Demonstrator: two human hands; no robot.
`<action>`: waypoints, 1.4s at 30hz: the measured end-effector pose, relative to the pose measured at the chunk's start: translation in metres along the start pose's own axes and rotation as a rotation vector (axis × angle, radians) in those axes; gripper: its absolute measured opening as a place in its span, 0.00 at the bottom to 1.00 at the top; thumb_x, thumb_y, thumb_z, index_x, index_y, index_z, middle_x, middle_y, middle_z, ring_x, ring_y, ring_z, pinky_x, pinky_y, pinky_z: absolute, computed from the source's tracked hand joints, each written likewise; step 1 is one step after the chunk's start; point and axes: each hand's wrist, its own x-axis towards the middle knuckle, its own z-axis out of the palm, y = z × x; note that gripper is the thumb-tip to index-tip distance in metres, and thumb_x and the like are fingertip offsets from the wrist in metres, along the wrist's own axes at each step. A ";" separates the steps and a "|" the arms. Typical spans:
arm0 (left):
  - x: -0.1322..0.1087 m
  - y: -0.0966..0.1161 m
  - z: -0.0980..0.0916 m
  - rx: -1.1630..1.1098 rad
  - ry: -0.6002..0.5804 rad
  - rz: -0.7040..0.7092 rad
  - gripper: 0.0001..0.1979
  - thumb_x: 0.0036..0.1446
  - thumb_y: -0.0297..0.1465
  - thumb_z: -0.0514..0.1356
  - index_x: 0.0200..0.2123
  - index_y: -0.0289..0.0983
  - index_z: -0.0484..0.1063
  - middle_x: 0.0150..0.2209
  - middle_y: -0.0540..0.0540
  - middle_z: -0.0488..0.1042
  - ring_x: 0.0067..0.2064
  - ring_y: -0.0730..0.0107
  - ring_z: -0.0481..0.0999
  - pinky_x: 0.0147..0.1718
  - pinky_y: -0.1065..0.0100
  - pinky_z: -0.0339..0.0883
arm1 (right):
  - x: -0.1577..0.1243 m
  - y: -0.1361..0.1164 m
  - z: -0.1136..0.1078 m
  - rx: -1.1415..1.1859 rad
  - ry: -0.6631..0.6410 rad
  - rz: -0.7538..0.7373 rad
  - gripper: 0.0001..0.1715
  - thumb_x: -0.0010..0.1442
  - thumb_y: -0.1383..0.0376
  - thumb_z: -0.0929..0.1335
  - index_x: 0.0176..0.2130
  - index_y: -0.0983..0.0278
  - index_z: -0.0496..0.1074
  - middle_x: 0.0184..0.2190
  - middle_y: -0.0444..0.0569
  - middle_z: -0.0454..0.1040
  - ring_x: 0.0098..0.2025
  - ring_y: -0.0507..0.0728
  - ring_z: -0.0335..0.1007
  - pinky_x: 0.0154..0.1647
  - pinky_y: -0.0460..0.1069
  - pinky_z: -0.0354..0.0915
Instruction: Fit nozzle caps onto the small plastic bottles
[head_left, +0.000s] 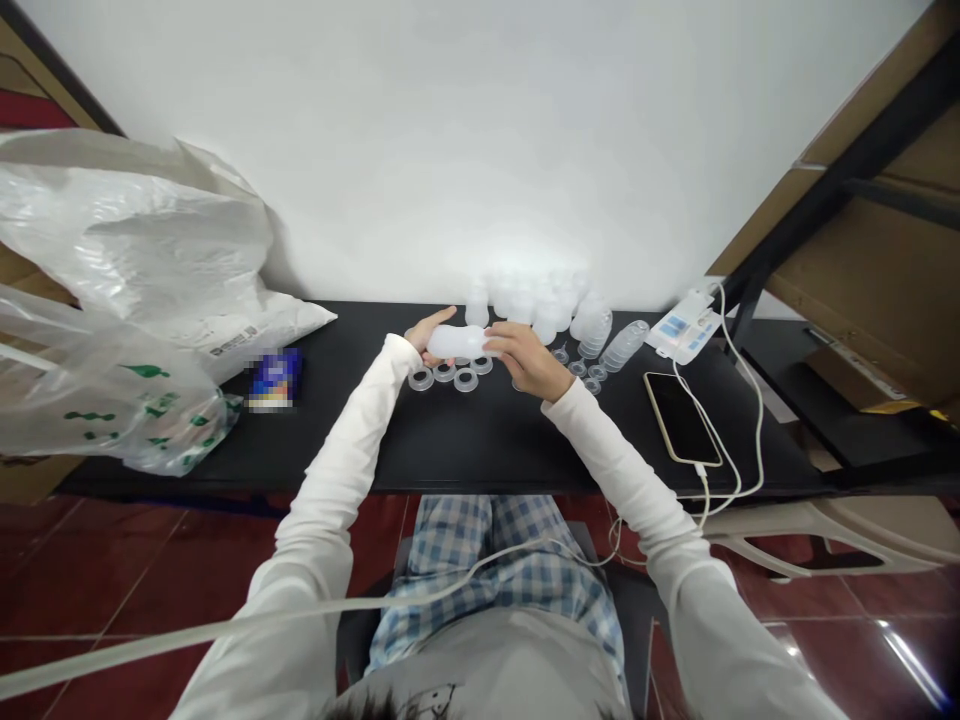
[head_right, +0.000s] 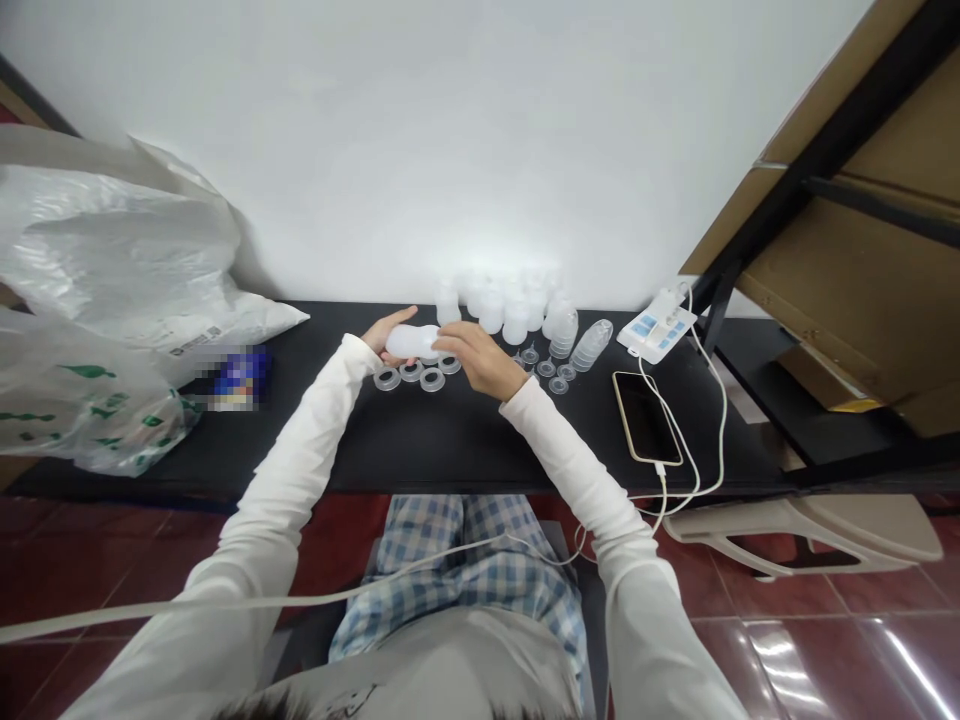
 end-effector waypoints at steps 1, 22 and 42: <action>-0.002 0.001 -0.006 -0.002 0.030 -0.025 0.27 0.53 0.55 0.59 0.30 0.34 0.75 0.12 0.43 0.65 0.07 0.76 0.48 0.05 0.73 0.32 | -0.002 0.000 -0.003 -0.034 -0.057 -0.006 0.13 0.70 0.61 0.59 0.46 0.56 0.70 0.49 0.51 0.75 0.57 0.59 0.68 0.59 0.61 0.67; 0.061 -0.034 0.053 0.656 0.645 0.678 0.24 0.37 0.31 0.76 0.40 0.43 0.74 0.49 0.42 0.69 0.56 0.49 0.67 0.57 0.51 0.60 | -0.063 0.042 -0.053 -0.371 0.512 0.462 0.22 0.63 0.49 0.63 0.48 0.61 0.68 0.41 0.54 0.72 0.42 0.61 0.69 0.44 0.61 0.70; -0.011 -0.064 0.099 0.291 0.143 0.909 0.25 0.61 0.51 0.56 0.51 0.39 0.73 0.46 0.41 0.75 0.38 0.66 0.77 0.39 0.64 0.72 | -0.017 0.001 0.002 0.169 0.386 0.610 0.23 0.63 0.43 0.64 0.33 0.59 0.64 0.23 0.40 0.67 0.24 0.51 0.62 0.27 0.47 0.60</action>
